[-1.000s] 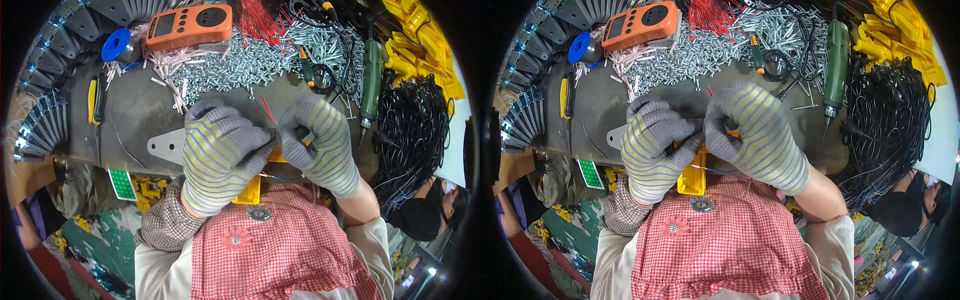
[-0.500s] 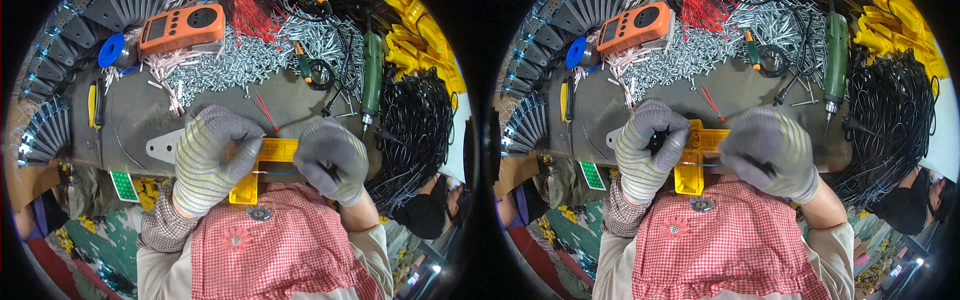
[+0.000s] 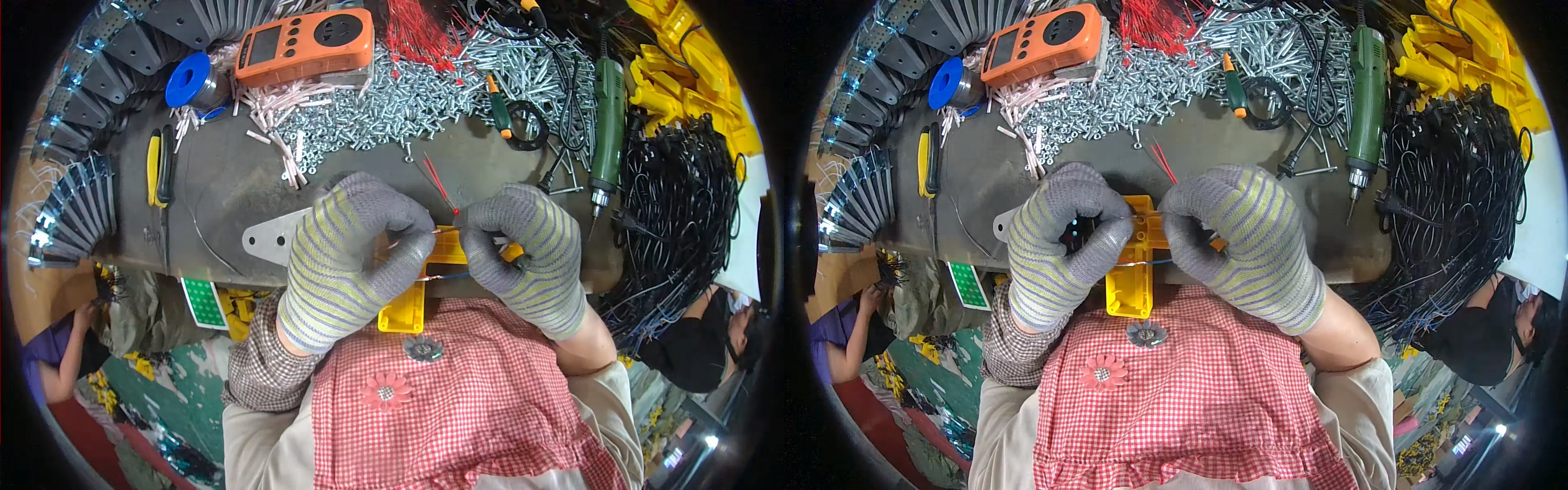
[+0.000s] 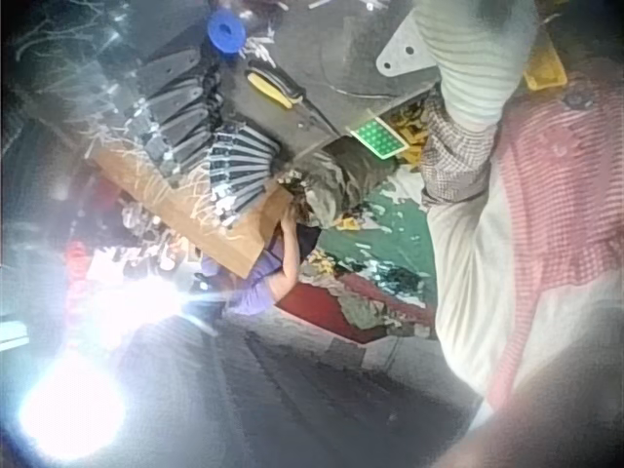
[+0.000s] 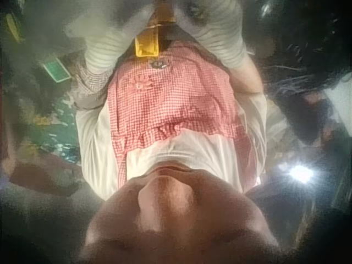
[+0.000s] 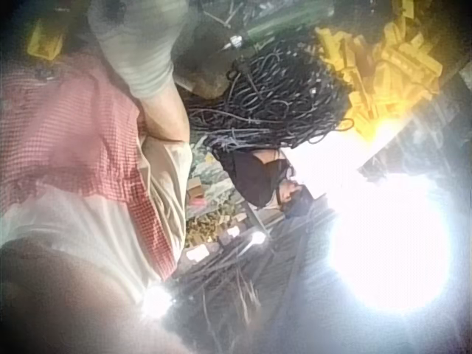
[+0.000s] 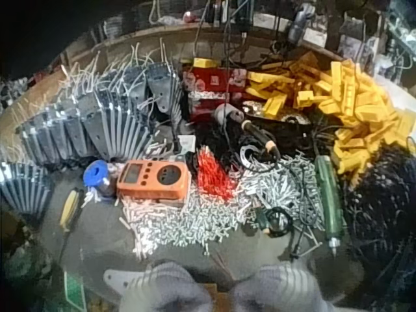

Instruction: The person assembles small electronic components, a small PCB, and wires into a yellow plastic housing by screwing them together with an electric screwdriver, wiring them with pliers, and soldering them with a soldering iron.

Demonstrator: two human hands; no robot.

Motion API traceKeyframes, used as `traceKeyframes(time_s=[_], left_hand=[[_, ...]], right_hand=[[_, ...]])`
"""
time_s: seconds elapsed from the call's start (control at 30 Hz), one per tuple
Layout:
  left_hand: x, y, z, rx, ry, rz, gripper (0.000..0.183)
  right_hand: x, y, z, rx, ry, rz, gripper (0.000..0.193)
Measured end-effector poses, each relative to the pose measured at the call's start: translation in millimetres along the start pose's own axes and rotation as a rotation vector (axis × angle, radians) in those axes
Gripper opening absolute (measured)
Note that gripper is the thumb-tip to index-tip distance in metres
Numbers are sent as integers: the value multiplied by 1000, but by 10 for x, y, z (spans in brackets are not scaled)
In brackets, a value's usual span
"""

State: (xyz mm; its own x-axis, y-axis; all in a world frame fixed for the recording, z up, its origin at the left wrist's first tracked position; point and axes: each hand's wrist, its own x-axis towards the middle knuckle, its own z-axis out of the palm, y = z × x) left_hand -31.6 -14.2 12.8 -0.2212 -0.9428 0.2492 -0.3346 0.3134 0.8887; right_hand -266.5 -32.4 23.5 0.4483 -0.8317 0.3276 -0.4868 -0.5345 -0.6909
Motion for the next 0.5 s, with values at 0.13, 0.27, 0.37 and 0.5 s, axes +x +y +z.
traceKeyframes(time_s=[0.13, 0.27, 0.37, 0.5], left_hand=[[69, 53, -66, 9, -80, 13, 17], [100, 86, 47, 412, -23, 176, 14], [79, 37, 79, 283, 32, 74, 13], [20, 22, 37, -113, 36, -115, 12]], right_hand=[[48, -51, -58, 36, -13, 102, 18], [152, -162, -10, -106, 25, -84, 16], [67, -134, 2, 28, -52, -138, 18], [38, -20, -26, -238, -5, 2, 17]])
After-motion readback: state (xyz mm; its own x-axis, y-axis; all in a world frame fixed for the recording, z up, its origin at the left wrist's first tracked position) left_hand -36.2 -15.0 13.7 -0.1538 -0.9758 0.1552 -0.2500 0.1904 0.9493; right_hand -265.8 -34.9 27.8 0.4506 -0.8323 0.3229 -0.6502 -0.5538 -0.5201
